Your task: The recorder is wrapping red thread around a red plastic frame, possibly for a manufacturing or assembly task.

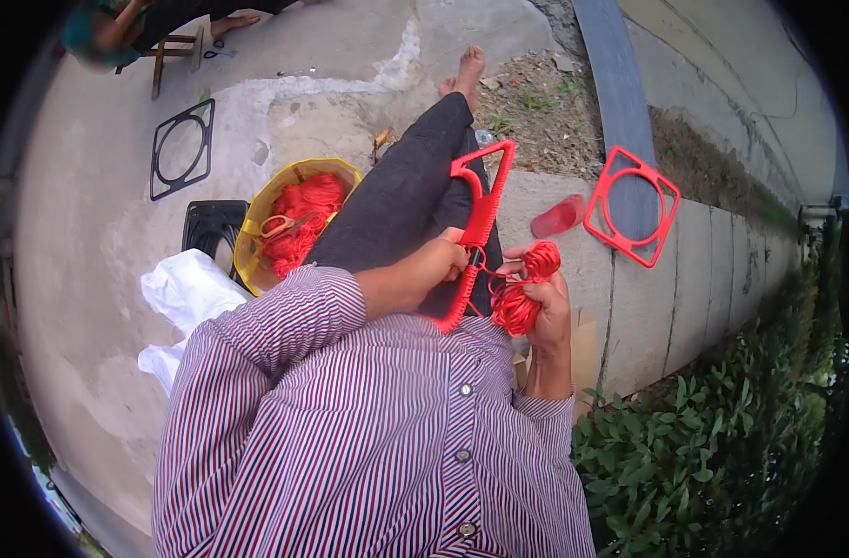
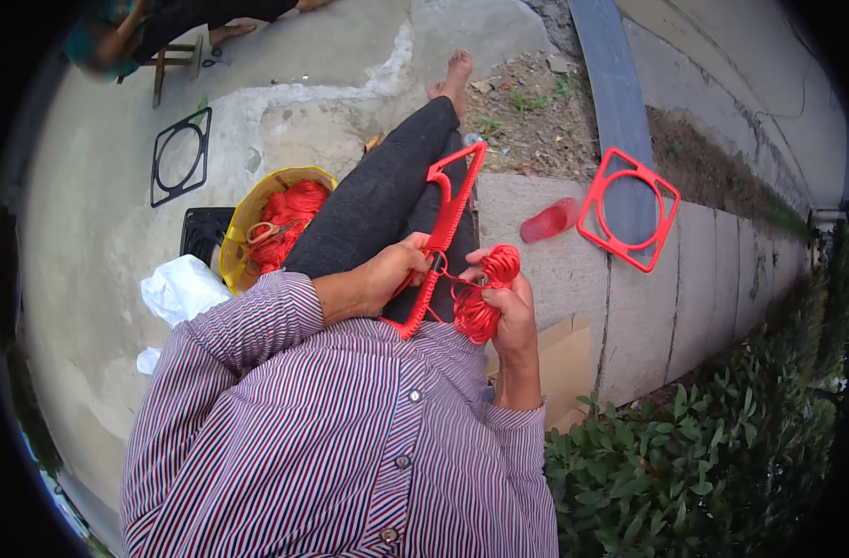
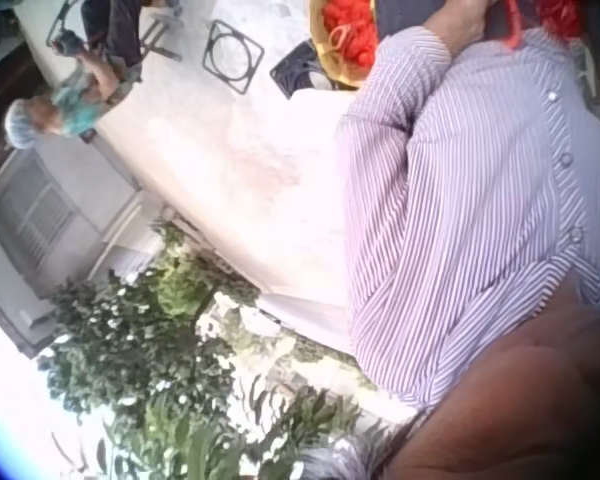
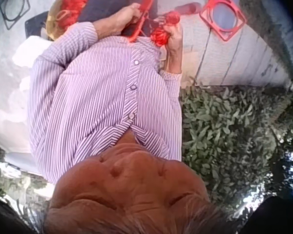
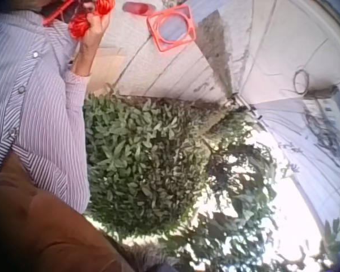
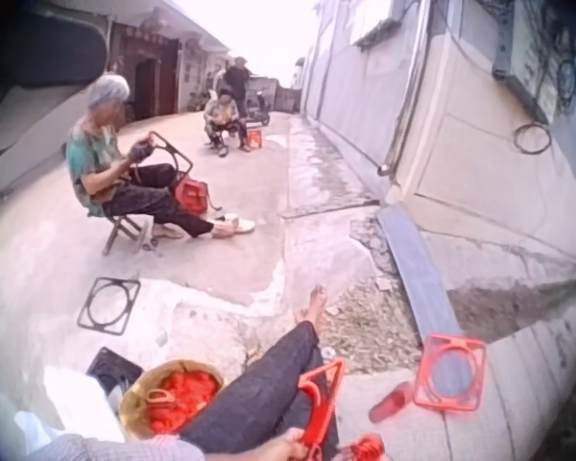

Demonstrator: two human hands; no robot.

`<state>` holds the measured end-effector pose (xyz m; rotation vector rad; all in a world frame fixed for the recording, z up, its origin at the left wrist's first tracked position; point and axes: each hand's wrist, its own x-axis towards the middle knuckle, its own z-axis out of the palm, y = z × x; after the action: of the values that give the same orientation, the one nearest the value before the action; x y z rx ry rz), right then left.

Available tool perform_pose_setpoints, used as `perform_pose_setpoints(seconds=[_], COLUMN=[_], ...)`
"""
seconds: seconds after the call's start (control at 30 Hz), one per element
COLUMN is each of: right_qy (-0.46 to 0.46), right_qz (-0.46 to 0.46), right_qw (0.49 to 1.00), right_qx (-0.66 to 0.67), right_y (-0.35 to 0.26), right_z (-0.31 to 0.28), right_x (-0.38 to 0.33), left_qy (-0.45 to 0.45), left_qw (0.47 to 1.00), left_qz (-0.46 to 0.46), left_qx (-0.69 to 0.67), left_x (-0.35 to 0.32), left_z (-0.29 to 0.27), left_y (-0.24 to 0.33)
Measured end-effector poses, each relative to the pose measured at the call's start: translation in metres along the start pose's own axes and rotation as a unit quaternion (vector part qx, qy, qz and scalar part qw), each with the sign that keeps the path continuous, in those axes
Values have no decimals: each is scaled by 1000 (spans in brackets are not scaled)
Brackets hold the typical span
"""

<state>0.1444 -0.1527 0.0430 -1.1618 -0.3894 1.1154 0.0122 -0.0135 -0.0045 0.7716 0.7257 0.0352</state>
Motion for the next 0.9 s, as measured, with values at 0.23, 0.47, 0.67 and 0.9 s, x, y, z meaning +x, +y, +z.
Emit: perform_pose_setpoints(seconds=[0.23, 0.47, 0.67, 0.9], right_qy=[28, 9, 128, 193], right_qz=[18, 36, -261, -493], right_qw=[999, 986, 948, 848], right_qx=[-33, -162, -131, 23], right_y=[-2, -40, -137, -196], right_z=[28, 33, -42, -69], right_x=[-7, -20, -67, -88], left_qy=[-5, 4, 151, 4], left_qw=[999, 1000, 694, 822], left_qz=[-4, -7, 510, 425], left_qx=[-35, 22, 485, 378], left_x=[8, 10, -24, -34], left_z=[-4, -2, 25, 39], left_y=[-2, -3, 11, 25])
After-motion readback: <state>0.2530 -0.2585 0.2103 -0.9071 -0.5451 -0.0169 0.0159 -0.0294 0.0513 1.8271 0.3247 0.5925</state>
